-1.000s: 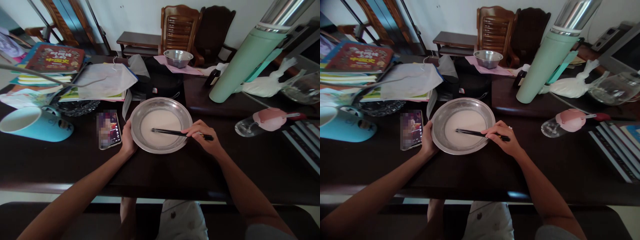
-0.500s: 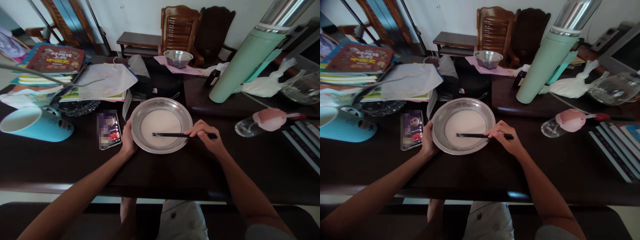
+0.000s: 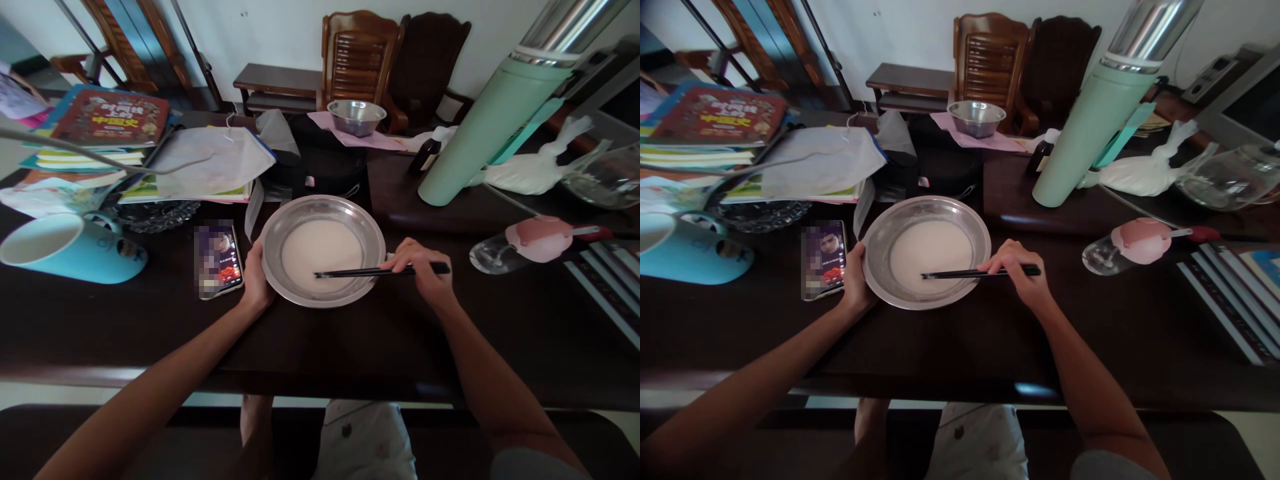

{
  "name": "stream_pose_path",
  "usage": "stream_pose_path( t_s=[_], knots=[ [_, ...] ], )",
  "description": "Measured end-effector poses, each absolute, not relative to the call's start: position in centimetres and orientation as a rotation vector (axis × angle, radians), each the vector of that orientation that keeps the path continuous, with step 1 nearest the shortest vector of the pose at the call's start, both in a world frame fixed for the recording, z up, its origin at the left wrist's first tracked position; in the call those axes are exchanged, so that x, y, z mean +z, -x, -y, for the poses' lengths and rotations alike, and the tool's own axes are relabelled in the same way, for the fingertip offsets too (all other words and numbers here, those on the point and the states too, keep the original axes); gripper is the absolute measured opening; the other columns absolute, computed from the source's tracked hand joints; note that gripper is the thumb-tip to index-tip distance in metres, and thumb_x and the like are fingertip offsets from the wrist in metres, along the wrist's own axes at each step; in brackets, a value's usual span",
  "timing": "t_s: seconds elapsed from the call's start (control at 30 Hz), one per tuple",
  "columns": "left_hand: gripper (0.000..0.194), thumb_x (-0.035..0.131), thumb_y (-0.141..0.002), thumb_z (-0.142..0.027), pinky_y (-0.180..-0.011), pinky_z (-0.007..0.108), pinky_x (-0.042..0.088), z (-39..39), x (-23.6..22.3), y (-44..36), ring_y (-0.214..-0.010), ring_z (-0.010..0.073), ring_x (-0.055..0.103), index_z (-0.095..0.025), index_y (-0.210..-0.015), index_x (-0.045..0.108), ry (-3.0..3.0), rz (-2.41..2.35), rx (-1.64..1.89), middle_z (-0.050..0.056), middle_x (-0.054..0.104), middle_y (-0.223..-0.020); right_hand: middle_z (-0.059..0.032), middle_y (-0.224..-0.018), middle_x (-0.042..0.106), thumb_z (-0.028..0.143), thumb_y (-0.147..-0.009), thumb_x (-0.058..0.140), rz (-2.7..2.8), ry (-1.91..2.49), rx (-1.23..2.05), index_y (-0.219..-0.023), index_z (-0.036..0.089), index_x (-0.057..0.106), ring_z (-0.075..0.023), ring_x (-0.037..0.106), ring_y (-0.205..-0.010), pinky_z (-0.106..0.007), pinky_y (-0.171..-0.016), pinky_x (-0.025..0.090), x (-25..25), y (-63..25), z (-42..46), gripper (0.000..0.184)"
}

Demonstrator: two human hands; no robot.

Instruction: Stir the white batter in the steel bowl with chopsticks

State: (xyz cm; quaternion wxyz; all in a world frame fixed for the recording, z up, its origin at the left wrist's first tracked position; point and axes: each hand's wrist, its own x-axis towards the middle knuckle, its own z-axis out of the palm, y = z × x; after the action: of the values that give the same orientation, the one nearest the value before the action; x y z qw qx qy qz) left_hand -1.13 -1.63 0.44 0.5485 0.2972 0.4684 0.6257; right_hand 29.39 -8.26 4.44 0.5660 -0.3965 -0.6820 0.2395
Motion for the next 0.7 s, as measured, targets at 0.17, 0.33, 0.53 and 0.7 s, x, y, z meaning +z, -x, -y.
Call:
stream_pose_path(
  t_s=[0.17, 0.33, 0.53, 0.7],
  knots=[
    [0.033, 0.081, -0.085, -0.055, -0.08, 0.036, 0.069, 1.6, 0.5, 1.2, -0.091, 0.0284, 0.079, -0.024, -0.08, 0.07, -0.715, -1.112, 1.486, 0.002, 0.075, -0.074, -0.0004, -0.1, 0.093, 0.056, -0.111, 0.067, 1.792, 0.976, 0.502, -0.093, 0.033, 0.086, -0.0237, 0.076, -0.084, -0.045, -0.08, 0.056, 4.3, -28.6, 8.0, 0.035],
    [0.035, 0.083, -0.079, -0.058, -0.082, 0.036, 0.069, 1.6, 0.4, 1.1, -0.094, 0.0295, 0.081, -0.025, -0.083, 0.072, -0.678, -1.13, 1.484, 0.003, 0.079, -0.08, -0.001, -0.093, 0.092, 0.047, -0.114, 0.062, 1.636, 1.028, 0.372, -0.083, 0.032, 0.085, -0.0248, 0.072, -0.079, -0.046, -0.078, 0.053, 4.2, -29.3, 8.2, 0.042],
    [0.031, 0.081, -0.084, -0.055, -0.082, 0.036, 0.07, 1.8, 0.7, 1.1, -0.099, 0.0304, 0.081, -0.024, -0.084, 0.077, -0.738, -1.121, 1.472, 0.004, 0.082, -0.084, 0.0001, -0.077, 0.088, 0.044, -0.117, 0.055, 1.592, 0.858, 0.537, -0.078, 0.032, 0.084, -0.0235, 0.069, -0.068, -0.045, -0.073, 0.052, 4.4, -29.6, 8.4, 0.05],
    [0.037, 0.087, -0.078, -0.061, -0.078, 0.036, 0.07, 1.7, 0.6, 1.2, -0.09, 0.029, 0.079, -0.027, -0.076, 0.072, -0.711, -1.11, 1.471, 0.003, 0.079, -0.077, -0.0003, -0.099, 0.094, 0.05, -0.11, 0.069, 1.794, 0.922, 0.517, -0.093, 0.033, 0.087, -0.0244, 0.074, -0.083, -0.044, -0.076, 0.057, 4.5, -28.5, 8.1, 0.03]
  ],
)
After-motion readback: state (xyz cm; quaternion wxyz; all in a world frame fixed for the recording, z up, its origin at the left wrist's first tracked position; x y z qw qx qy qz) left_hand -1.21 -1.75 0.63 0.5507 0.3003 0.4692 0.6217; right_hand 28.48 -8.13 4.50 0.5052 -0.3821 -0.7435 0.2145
